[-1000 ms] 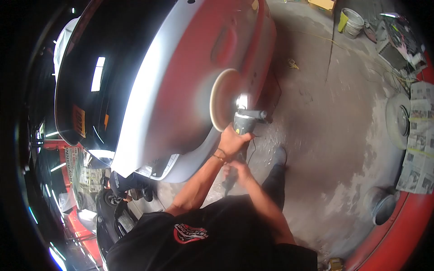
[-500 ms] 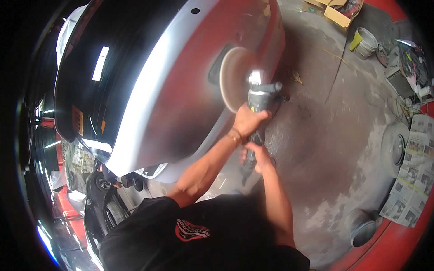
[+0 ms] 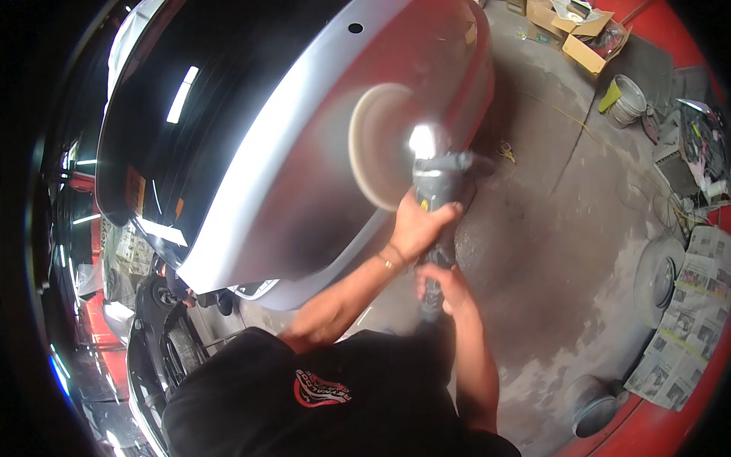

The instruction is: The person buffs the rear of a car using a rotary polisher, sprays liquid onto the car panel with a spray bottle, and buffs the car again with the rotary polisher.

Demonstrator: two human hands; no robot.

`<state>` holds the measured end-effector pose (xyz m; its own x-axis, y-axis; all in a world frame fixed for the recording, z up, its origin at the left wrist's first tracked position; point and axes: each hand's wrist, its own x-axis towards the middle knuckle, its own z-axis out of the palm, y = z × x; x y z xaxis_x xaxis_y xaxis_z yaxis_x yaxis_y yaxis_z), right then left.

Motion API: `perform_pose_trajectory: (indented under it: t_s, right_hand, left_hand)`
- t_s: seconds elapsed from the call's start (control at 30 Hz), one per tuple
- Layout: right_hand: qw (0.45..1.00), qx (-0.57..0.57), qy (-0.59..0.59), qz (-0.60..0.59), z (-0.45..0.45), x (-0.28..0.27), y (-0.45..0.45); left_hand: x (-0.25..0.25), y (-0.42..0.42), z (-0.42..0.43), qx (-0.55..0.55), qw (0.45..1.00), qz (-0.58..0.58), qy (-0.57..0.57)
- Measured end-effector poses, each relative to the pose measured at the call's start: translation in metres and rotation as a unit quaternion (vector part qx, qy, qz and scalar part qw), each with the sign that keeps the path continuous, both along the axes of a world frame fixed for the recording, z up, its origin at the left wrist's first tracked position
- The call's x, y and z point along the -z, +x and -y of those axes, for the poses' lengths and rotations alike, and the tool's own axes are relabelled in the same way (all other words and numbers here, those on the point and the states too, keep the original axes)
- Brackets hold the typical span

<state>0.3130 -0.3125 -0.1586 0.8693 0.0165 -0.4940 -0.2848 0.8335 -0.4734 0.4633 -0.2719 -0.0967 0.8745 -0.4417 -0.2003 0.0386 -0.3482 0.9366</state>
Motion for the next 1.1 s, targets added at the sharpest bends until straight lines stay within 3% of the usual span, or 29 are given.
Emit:
perform_pose_trajectory:
  t_s: [0.1, 0.23, 0.3, 0.43, 0.5, 0.57, 0.77, 0.87, 0.97, 1.1]
  right_hand:
    - [0.997, 0.014, -0.074, 0.029, 0.022, 0.004, 0.036]
    - [0.994, 0.04, -0.09, 0.041, 0.031, -0.028, 0.067]
    - [0.985, 0.022, -0.163, 0.051, 0.018, -0.006, 0.061]
    - [0.98, 0.032, -0.196, 0.019, -0.042, 0.002, 0.018]
    - [0.963, -0.075, -0.26, 0.012, -0.061, 0.035, -0.009]
    - [0.948, -0.088, -0.305, 0.032, -0.078, 0.043, -0.021]
    - [0.927, -0.076, -0.366, 0.034, -0.04, 0.037, 0.014]
    - [0.953, -0.013, -0.292, 0.072, -0.005, 0.0, 0.062]
    - [0.972, 0.042, -0.218, 0.07, 0.002, -0.007, 0.096]
    - [0.989, 0.05, -0.104, 0.089, -0.022, -0.012, 0.11]
  left_hand:
    - [-0.02, 0.035, 0.027, 0.021, 0.999, -0.031, -0.032]
    - [-0.042, 0.056, 0.032, 0.035, 0.994, -0.042, -0.092]
    - [-0.042, 0.05, 0.013, 0.044, 0.994, -0.038, -0.097]
    - [-0.005, 0.009, -0.058, 0.023, 0.989, -0.014, -0.143]
    - [0.008, -0.02, -0.095, -0.013, 0.991, -0.014, -0.131]
    - [0.017, -0.031, -0.124, 0.015, 0.986, -0.083, -0.145]
    - [0.01, 0.002, -0.098, 0.008, 0.984, -0.065, -0.167]
    - [-0.041, 0.04, -0.045, 0.037, 0.966, -0.02, -0.256]
    - [-0.064, 0.076, -0.02, 0.066, 0.971, 0.012, -0.229]
    - [-0.057, 0.095, -0.018, 0.042, 0.994, 0.014, -0.098]
